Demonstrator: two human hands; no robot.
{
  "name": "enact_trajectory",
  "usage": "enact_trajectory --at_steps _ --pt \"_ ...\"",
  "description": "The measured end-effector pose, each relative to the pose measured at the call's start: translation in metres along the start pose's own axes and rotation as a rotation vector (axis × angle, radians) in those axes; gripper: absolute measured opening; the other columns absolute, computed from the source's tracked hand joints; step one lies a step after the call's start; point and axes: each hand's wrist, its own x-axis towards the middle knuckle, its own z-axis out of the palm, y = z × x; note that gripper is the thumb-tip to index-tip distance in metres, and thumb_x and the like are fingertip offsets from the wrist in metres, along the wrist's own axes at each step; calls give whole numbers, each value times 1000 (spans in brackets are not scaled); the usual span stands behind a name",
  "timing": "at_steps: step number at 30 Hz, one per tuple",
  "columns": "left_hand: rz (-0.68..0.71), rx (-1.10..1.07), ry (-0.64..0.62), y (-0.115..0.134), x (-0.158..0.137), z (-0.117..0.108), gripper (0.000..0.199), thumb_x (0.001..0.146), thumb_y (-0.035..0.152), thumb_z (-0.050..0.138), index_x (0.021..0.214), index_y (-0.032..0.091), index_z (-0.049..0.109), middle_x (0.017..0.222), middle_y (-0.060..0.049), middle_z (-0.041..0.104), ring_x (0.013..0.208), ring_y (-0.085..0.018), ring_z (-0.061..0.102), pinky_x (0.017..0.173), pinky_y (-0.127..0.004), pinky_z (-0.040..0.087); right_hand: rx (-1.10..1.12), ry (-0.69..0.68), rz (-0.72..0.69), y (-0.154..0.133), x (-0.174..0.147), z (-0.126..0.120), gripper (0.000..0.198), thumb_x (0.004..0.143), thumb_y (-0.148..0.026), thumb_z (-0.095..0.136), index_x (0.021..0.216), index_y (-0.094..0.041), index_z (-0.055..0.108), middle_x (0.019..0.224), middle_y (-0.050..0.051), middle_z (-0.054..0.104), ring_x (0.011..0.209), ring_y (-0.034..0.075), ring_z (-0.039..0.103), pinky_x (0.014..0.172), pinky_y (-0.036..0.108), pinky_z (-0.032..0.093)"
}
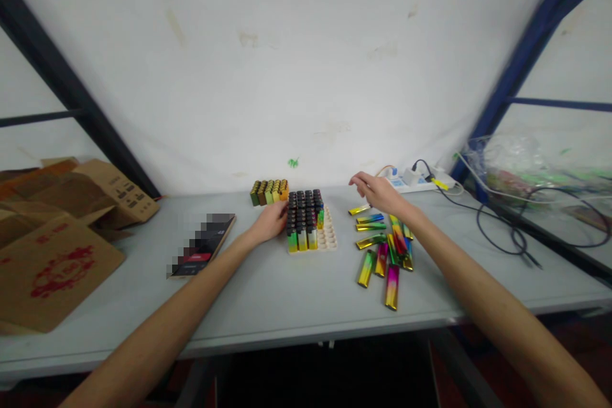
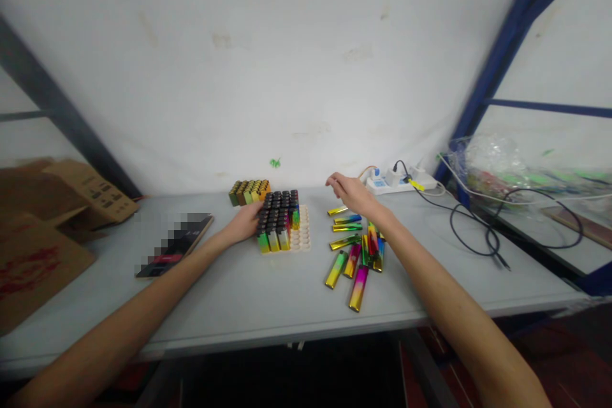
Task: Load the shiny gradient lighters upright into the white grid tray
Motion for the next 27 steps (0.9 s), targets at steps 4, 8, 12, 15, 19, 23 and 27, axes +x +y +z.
enact_trajectory --at_steps 4,8,12,15,19,23,27 --pt "-9 28 -19 -1 0 0 27 87 23 45 100 13 68 108 -16 75 99 -30 69 91 -41 54 74 -97 -4 0 0 12 36 103 -36 42 128 -14 57 98 10 75 87 19 68 82 31 50" --pt "-23 45 -21 -1 0 -1 26 86 23 46 98 14 67 105 -15 75 99 -30 69 90 -41 54 264 -257 -88 0 -3 24 46 99 -30 50 142 -15 48 121 14 73 92 18 69 88 34 53" --pt "5 8 -8 2 -1 -2 26 86 23 46 98 15 68 107 -14 74 98 -29 69 90 -39 54 584 -370 -60 -9 -7 27 48 97 -48 55 135 -18 49 115 13 76 78 16 72 77 33 57" --pt "10 0 -4 4 -1 -3 25 85 22 47 97 16 67 106 -13 75 96 -28 69 90 -38 54 644 -348 6 -17 -9 25 45 92 -58 61 114 -19 57 89 5 77 55 12 63 56 25 51" --pt "1 6 3 4 -1 -3 24 84 21 48 97 16 68 104 -13 75 95 -28 69 89 -38 55 498 -192 31 -20 -7 23 43 92 -59 60 104 -19 63 60 -4 59 47 10 50 46 20 38" --pt "1 -10 -5 3 -1 -2 25 86 23 47 98 16 68 107 -13 75 98 -28 69 90 -38 55 367 -43 -2 -18 -4 24 42 90 -57 61 98 -17 71 73 2 68 63 13 58 59 23 44" --pt "-9 2 -16 1 -1 -1 26 87 25 47 99 15 68 109 -14 75 99 -28 69 90 -39 54 287 33 43 -16 -2 26 42 79 -58 72 85 -16 71 66 0 65 60 13 53 56 24 39"
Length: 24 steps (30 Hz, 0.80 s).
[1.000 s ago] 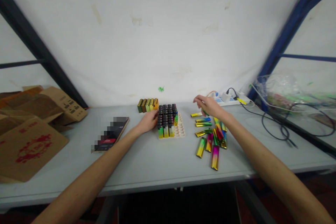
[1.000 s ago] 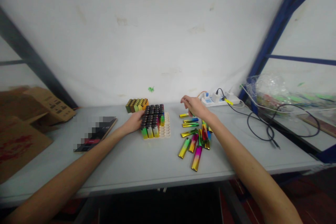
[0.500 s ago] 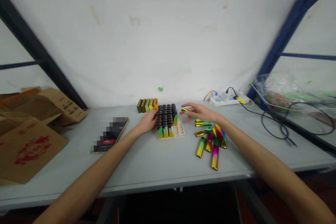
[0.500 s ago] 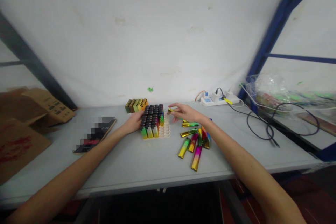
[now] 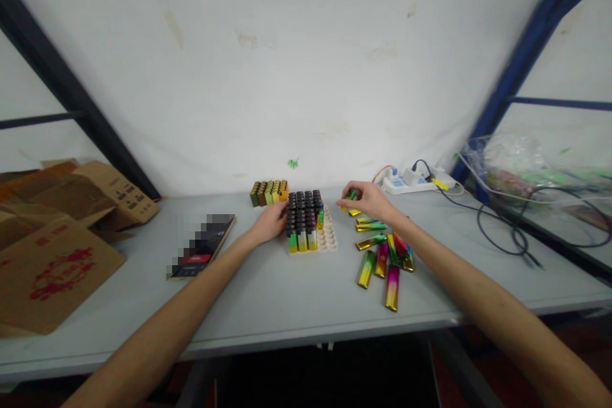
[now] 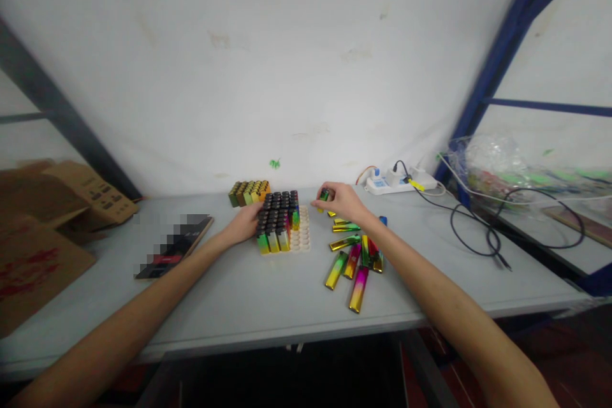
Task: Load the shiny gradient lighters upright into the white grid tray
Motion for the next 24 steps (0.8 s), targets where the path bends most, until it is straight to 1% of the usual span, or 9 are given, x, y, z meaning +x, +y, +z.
enact_trajectory --at_steps 4,7,9,12,14,16,18,22,24 --pt "-2 0 2 -1 0 0 28 86 25 47 100 14 68 108 -15 75 99 -29 69 90 -40 54 -40 50 23 2 1 1 52 83 -67 65 73 -16 66 58 -2 52 57 13 46 53 25 33" --pt "11 -15 2 -1 0 0 29 86 26 48 102 14 69 109 -15 75 100 -29 68 91 -40 54 5 35 -34 1 2 2 56 90 -69 53 75 -16 64 69 1 58 69 16 52 62 27 40" --pt "14 -21 2 -2 0 0 28 86 27 49 102 14 69 109 -14 75 100 -29 68 92 -40 54 94 -17 -59 -1 2 3 56 93 -69 49 79 -17 62 75 3 61 75 16 56 67 27 45" --pt "14 -21 -2 -2 0 0 28 87 27 48 101 14 69 109 -14 75 99 -28 69 91 -40 54 357 -134 17 -4 0 9 54 93 -71 47 83 -19 56 73 1 58 68 15 57 63 27 48" --pt "16 -21 3 -2 0 0 29 87 27 47 101 14 69 110 -15 75 100 -29 69 92 -40 54 504 -168 68 -6 -1 15 52 91 -73 49 84 -21 51 65 -4 49 56 12 50 55 25 45" --pt "13 -20 15 -2 0 1 28 87 26 48 101 14 69 111 -15 75 101 -29 69 93 -40 54 544 -142 94 -7 -2 20 52 89 -74 52 81 -23 45 60 -8 37 49 9 37 47 23 37" --pt "10 -19 22 -2 0 1 27 86 24 48 100 15 70 110 -14 75 100 -28 69 93 -39 55 481 -80 109 -9 -3 23 55 89 -76 50 75 -24 40 60 -8 33 48 9 32 46 23 31" --pt "14 -27 15 2 -1 -1 28 86 24 48 101 15 69 111 -13 75 100 -27 69 93 -38 54 212 83 83 -9 -6 24 58 93 -74 43 65 -23 37 57 -5 37 54 11 39 52 26 33" --pt "10 -29 13 4 -2 -2 28 86 24 48 102 14 69 112 -14 75 101 -28 69 94 -40 54 146 128 81 -7 -7 24 56 93 -69 44 62 -23 37 56 -4 37 55 12 38 55 27 33"
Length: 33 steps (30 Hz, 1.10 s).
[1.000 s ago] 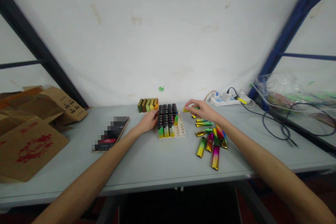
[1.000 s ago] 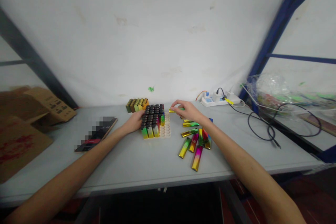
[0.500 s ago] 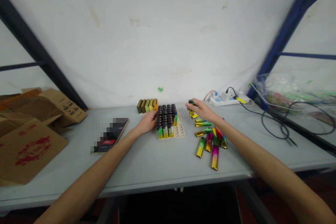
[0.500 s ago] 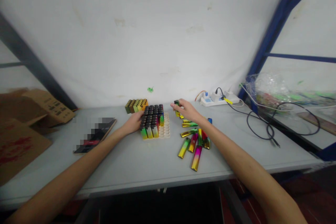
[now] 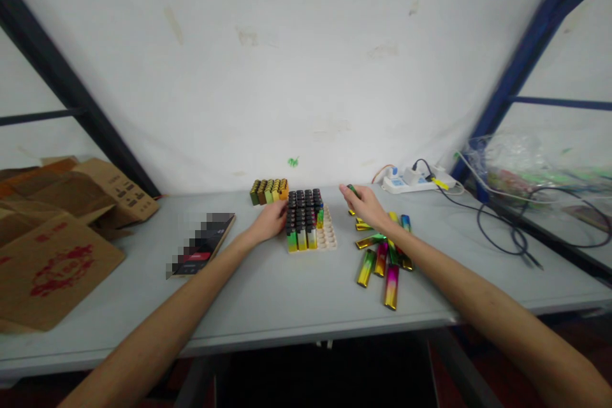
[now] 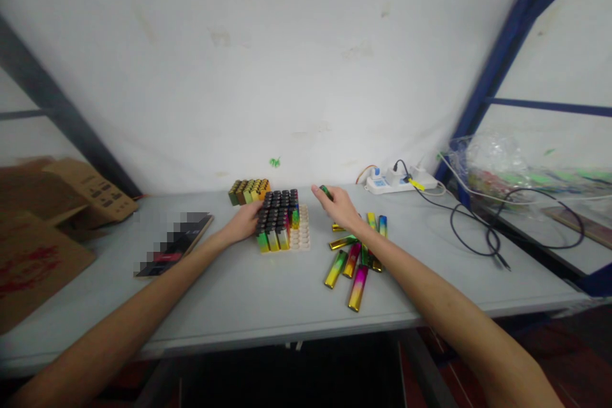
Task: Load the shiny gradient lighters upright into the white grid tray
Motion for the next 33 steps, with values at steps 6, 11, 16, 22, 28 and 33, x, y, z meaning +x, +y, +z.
enact_trajectory --at_steps 6,11,16,22,28,33 --pt "-11 1 -4 0 0 0 28 85 21 48 101 13 69 112 -16 74 101 -29 69 94 -40 54 -79 59 27 4 0 5 40 89 -49 43 59 -23 35 57 -3 35 56 13 36 55 28 26" --pt "-2 12 -4 -4 2 2 26 84 21 48 99 14 69 109 -14 75 100 -28 69 93 -39 54 -126 41 -9 1 -1 10 39 89 -48 41 59 -23 37 56 -2 37 56 13 37 55 28 27" --pt "-11 12 -6 -1 1 0 28 83 21 49 100 13 69 108 -15 75 98 -29 69 92 -40 55 -142 57 -50 -5 -3 9 47 96 -58 41 65 -23 40 59 -3 44 59 14 42 58 27 31" --pt "-1 5 -1 1 1 0 28 85 22 49 102 13 70 111 -15 75 98 -28 69 92 -39 54 -146 -3 -93 -7 -6 6 42 100 -59 43 79 -23 45 66 -4 50 63 15 46 62 27 35" --pt "15 15 11 -4 1 2 28 86 22 48 101 13 69 110 -15 75 100 -28 69 93 -39 54 -127 -57 -327 -6 -5 10 40 103 -52 44 83 -20 55 79 2 58 75 16 53 70 28 41" --pt "38 -21 11 -1 1 1 30 85 22 48 105 13 69 113 -16 75 101 -28 69 93 -40 54 -196 -39 -385 -10 -7 10 45 102 -53 48 73 -19 57 70 0 53 66 14 48 66 28 37"
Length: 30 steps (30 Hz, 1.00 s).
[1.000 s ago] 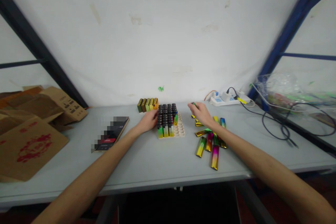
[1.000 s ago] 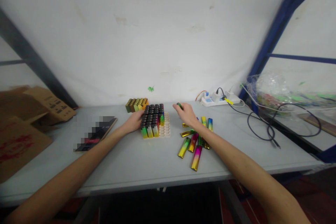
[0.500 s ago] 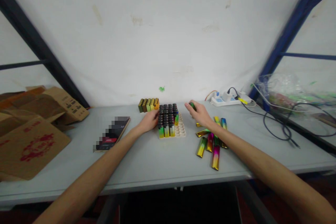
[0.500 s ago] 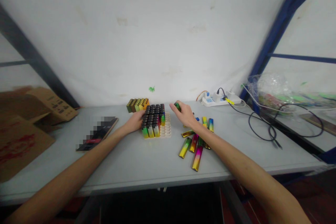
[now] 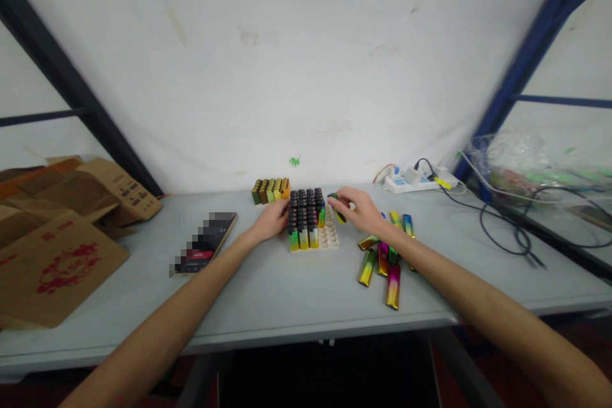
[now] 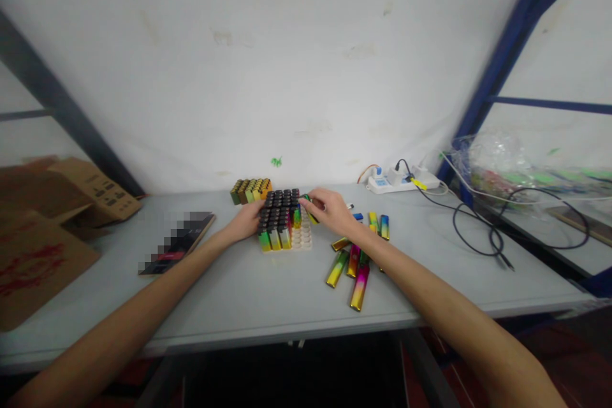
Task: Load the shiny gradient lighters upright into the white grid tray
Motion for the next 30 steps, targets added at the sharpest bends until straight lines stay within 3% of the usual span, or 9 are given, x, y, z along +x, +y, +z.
enact_trajectory --at_steps 4,11,16,20,24,30 --pt "-6 -3 -3 -1 0 1 30 84 21 48 104 12 69 111 -16 75 98 -29 70 92 -40 55 -22 -117 49 -3 -2 0 47 103 -52 46 70 -19 55 60 -3 49 57 11 42 59 26 31" --pt "-30 12 1 -3 1 2 27 85 21 49 101 13 69 106 -14 75 95 -27 69 92 -39 55 -31 -235 18 0 -3 3 39 103 -42 51 75 -17 61 65 1 65 57 12 55 61 24 36" --pt "-18 -3 6 -1 0 1 27 85 22 49 102 13 69 109 -14 74 98 -28 68 93 -39 54 -73 -344 -40 -1 -3 1 36 104 -39 53 78 -16 64 68 2 68 58 12 58 62 24 37" --pt "-24 8 -6 -2 1 2 27 85 22 49 101 13 69 109 -16 74 98 -29 69 92 -40 54 -167 -390 -111 0 -1 4 30 103 -37 57 84 -15 65 68 2 65 57 12 53 61 25 34" --pt "-20 33 -11 -4 1 2 26 85 21 48 99 14 69 107 -14 75 96 -28 68 90 -39 55 -230 -424 -113 3 1 8 35 103 -38 56 77 -16 64 66 2 62 55 12 47 59 26 30" --pt "-15 39 0 -2 0 0 26 87 24 47 99 14 68 107 -14 74 96 -28 69 90 -40 55 -150 -424 -47 10 4 -18 47 105 -47 47 71 -18 64 59 1 56 52 12 44 61 28 32"
